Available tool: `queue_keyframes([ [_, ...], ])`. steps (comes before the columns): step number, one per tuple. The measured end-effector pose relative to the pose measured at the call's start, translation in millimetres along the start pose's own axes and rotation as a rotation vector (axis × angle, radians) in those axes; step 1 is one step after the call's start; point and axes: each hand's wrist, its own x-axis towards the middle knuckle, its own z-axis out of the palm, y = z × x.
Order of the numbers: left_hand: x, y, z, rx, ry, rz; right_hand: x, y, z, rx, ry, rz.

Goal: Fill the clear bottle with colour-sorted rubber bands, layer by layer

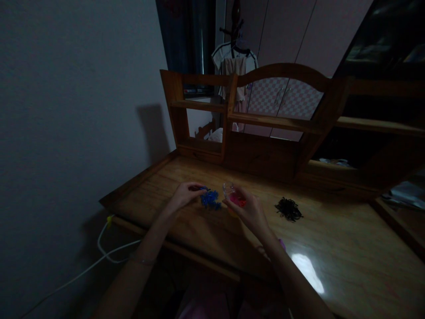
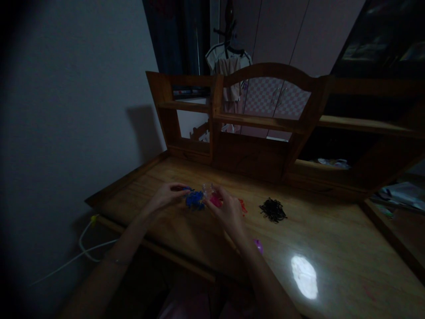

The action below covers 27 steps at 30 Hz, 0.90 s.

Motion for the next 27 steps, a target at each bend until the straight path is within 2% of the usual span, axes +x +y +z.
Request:
queue_keyframes([
  [5,-11.6,24.8,-6.5,-0.255,0.049,-0.047,-2.6,-5.6,2.3,-0.047,-0.019,-0.018],
  [7,-17.9,38.8,-8.6,-0.284,0.001,-0.041,-4.0,-7.9,3.7,-0.08,-0.021,-0.046],
  [12,-31.3,82.2,-13.3,-0.072,-0.281,0.032,-7.0,-12.5,5.4,-0.173,-0.024,-0.095],
  [16,-35.3,106.9,-13.3,0.088,-0.318,0.077,-8.6,-16.8,3.7,-0.189,-0.042,-0.117],
  [22,-31.5,110.1,-5.3,0.263,-0.359,0.169,-10.7,-17.5,4.7,-0.242,-0.094,-0.161],
  [27,-34.0,109.6,2.4,0.464,-0.352,0.315,-11.2,-14.4,6.1,-0.294,-0.113,-0.167],
])
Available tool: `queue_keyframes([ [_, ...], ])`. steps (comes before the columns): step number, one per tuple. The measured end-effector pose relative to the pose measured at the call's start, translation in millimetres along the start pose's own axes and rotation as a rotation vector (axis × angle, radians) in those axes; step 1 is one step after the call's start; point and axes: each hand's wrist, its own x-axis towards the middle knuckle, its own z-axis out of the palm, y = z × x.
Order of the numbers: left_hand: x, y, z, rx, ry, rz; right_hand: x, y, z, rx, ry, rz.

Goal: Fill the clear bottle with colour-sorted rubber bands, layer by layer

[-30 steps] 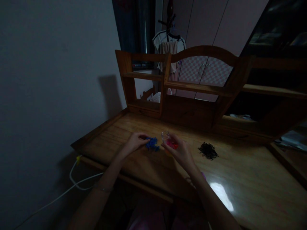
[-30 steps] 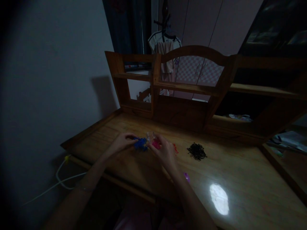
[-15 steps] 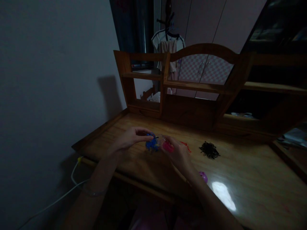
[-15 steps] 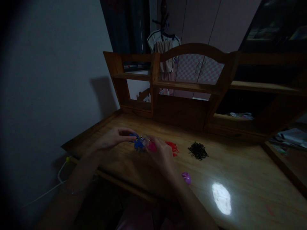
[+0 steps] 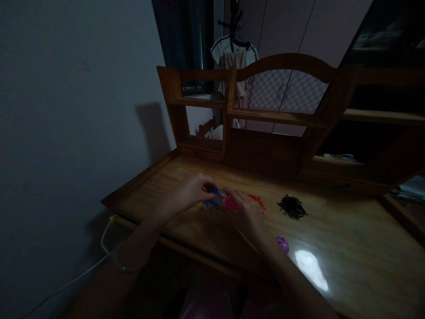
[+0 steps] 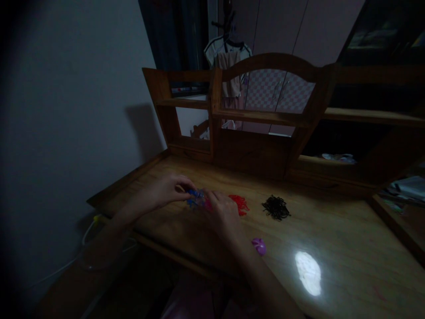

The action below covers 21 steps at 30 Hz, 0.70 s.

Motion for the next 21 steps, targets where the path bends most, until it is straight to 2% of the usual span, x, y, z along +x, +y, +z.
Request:
queue_keyframes([
  [7,6.8,2.7,4.7,0.17,0.082,0.016,0.6,-4.6,-3.8,0.0,-0.022,-0.002],
  [12,5.2,11.8,1.9,0.282,0.134,0.098,1.1,-4.9,-2.4,0.032,0.0,0.019],
  [17,1.6,17.5,-1.7,0.257,0.086,0.203,1.7,-0.9,0.2,0.102,0.037,0.079],
  [21,4.1,19.7,-1.8,0.266,0.08,0.148,1.5,-0.4,0.2,0.179,0.036,0.093],
])
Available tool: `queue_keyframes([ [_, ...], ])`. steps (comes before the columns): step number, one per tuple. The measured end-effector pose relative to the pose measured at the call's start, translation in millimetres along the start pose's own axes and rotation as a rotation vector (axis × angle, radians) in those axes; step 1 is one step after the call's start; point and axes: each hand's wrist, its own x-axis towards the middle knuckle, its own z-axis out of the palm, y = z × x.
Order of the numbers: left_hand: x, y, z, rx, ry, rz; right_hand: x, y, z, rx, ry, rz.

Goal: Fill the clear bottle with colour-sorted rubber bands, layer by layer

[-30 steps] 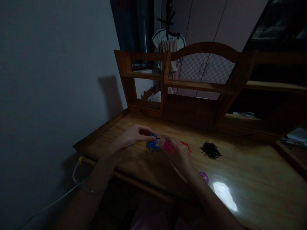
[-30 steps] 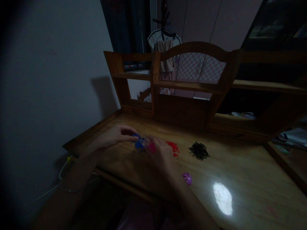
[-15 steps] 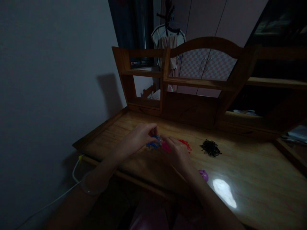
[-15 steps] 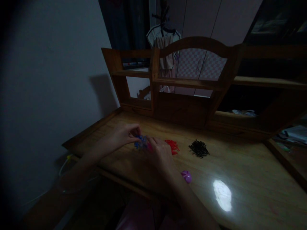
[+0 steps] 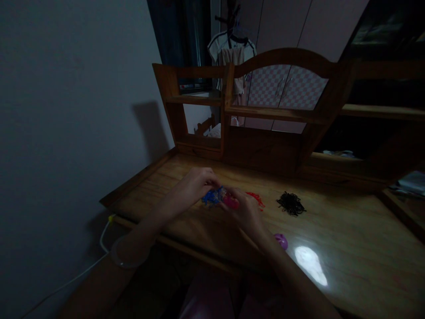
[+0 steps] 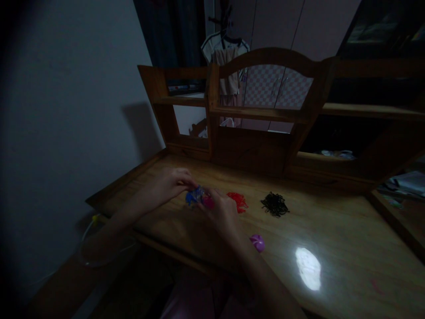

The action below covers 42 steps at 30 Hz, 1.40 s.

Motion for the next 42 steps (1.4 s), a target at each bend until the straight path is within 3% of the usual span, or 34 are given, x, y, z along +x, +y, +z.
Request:
queue_keyframes([
  [5,5.0,9.8,1.1,-0.004,-0.025,-0.071,0.4,-0.5,1.6,0.109,0.018,0.008],
  [11,6.1,20.0,-6.0,-0.054,0.01,0.039,3.1,-0.6,0.5,0.197,0.05,0.048],
  [22,7.1,16.5,-12.5,-0.127,0.082,0.115,3.7,-1.0,-0.7,0.232,0.081,0.054],
  [25,5.7,3.7,-14.6,-0.083,0.152,0.106,4.9,-1.6,-1.7,0.29,0.084,0.072],
  [27,2.9,-14.9,-6.4,-0.053,0.203,0.034,8.0,-0.2,-3.2,0.384,0.088,0.1],
  [30,-7.0,-51.2,22.4,0.054,0.243,-0.117,14.4,6.4,-6.6,0.597,0.091,0.188],
  [34,-23.9,-87.1,67.0,-0.012,0.048,-0.149,19.4,17.5,-10.6,0.637,0.224,0.246],
  [37,-30.5,-95.9,84.5,-0.145,-0.056,-0.063,18.8,21.2,-10.8,0.567,0.275,0.267],
  [42,-26.8,-99.9,89.9,-0.12,-0.106,0.012,16.8,22.9,-6.2,0.54,0.26,0.261],
])
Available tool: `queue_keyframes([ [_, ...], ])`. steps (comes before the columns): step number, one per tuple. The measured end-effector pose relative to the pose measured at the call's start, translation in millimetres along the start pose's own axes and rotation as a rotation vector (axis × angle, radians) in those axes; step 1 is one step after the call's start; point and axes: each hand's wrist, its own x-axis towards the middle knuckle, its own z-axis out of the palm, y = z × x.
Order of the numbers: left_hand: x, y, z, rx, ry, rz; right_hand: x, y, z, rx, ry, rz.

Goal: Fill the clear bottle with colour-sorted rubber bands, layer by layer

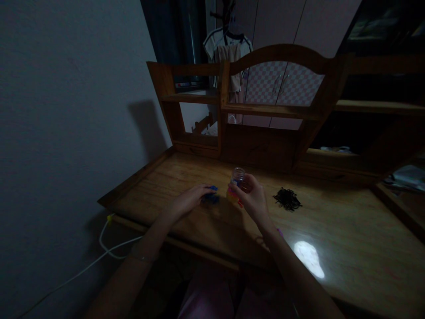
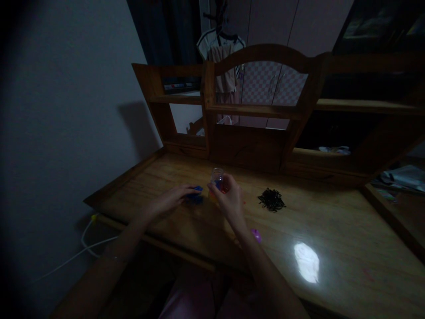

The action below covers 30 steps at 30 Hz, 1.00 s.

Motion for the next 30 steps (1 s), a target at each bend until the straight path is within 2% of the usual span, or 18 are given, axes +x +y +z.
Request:
queue_keyframes([
  [4,5.1,-0.7,-3.4,0.086,0.012,0.016,0.2,2.8,0.6,-0.038,0.007,-0.016],
  [10,6.6,7.4,-11.0,0.159,0.036,-0.036,-1.9,-1.1,0.0,-0.093,0.0,-0.027],
  [21,11.5,0.7,-10.7,0.138,0.135,-0.13,-2.4,4.0,2.0,-0.139,-0.004,-0.05],
  [27,10.6,-8.4,-12.4,-0.05,0.243,-0.212,-5.5,1.5,3.0,-0.19,-0.059,-0.086],
  [30,10.6,-1.1,-22.0,-0.178,0.298,-0.222,-8.7,-2.6,3.7,-0.244,-0.113,-0.113],
])
